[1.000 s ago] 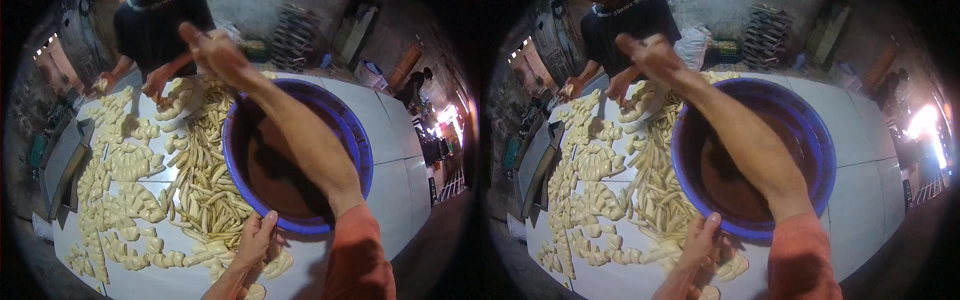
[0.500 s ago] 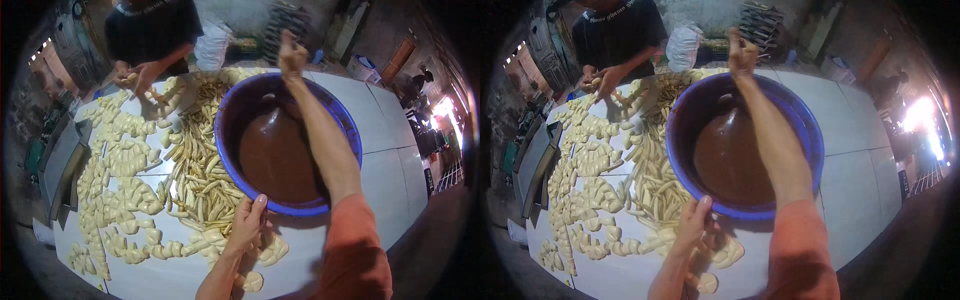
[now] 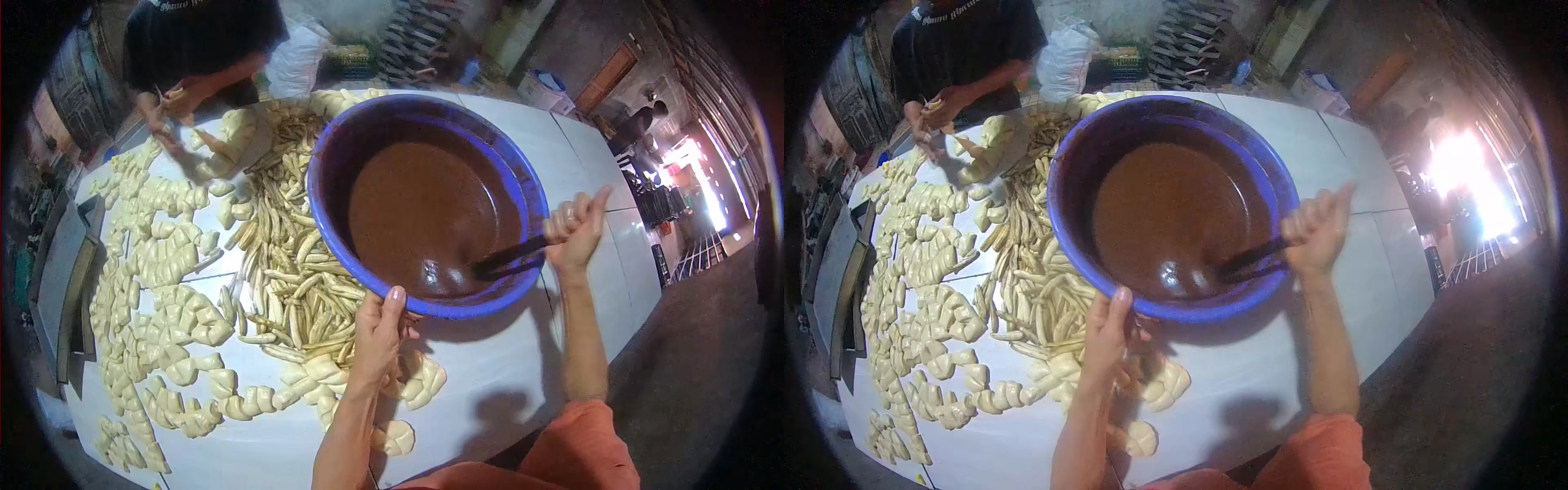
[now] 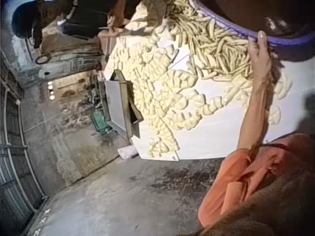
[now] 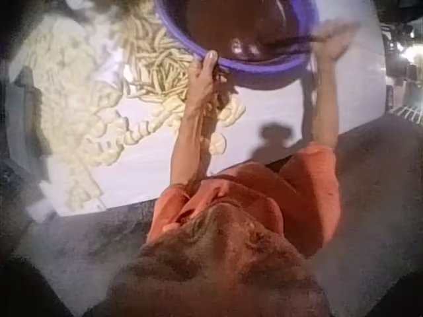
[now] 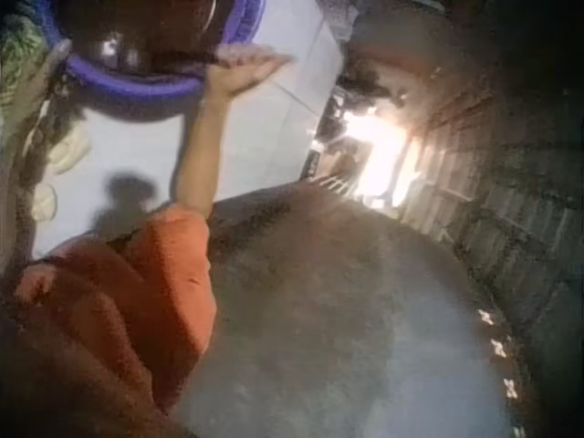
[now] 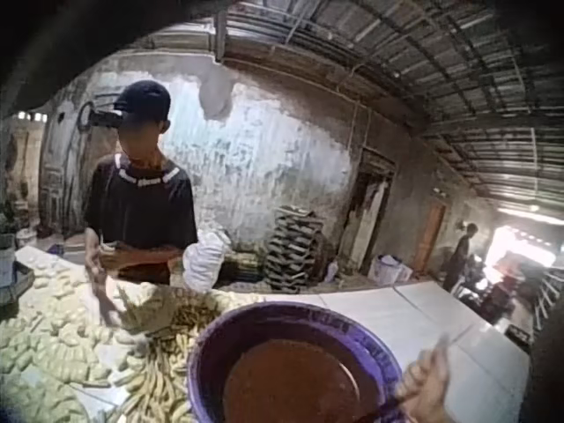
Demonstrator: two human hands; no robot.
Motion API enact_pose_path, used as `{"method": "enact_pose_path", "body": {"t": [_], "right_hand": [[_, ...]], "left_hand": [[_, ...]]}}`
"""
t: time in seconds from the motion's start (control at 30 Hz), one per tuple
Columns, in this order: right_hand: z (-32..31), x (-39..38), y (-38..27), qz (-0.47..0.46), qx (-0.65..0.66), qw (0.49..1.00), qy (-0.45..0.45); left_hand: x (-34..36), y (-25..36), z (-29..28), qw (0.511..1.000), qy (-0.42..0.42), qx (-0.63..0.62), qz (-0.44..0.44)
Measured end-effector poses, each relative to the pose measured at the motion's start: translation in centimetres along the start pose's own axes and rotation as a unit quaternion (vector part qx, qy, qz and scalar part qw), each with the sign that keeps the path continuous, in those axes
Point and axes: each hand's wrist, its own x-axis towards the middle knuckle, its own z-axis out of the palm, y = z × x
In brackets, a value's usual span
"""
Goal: The person stirs chocolate filling in a bowl, rolls out pieces of dough using a rolling pin and by hand, spreads the filling onto the dough with a brush, and wraps the dough around banana slices.
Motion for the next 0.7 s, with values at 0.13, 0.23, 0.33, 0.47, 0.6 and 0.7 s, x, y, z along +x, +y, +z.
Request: {"method": "enact_pose_path", "body": {"t": [0.13,0.23,0.33,0.47,0.6,0.7], "right_hand": [[10.3,-0.5,5.7,0.025,0.077,0.987,-0.140],[14.7,3.4,8.6,-0.094,0.035,0.985,-0.143],[11.2,5.8,8.3,-0.139,-0.011,0.985,-0.106],[3.2,-1.9,2.7,-0.078,-0.029,0.983,-0.166],[8.0,-5.8,4.9,-0.011,0.060,0.983,-0.174],[12.4,0.7,8.6,-0.105,0.020,0.987,-0.123]], "left_hand": [[-1.2,1.9,0.7,1.000,0.006,0.027,0.005],[-0.4,1.4,0.4,1.000,-0.009,0.016,-0.009],[-0.4,1.3,0.2,1.000,-0.008,0.006,-0.010],[-0.3,0.6,0.8,1.000,0.004,0.006,-0.001],[-0.8,1.2,0.1,1.000,0.011,0.002,0.007],[-0.6,1.8,0.7,1.000,-0.017,-0.007,0.004]]}}
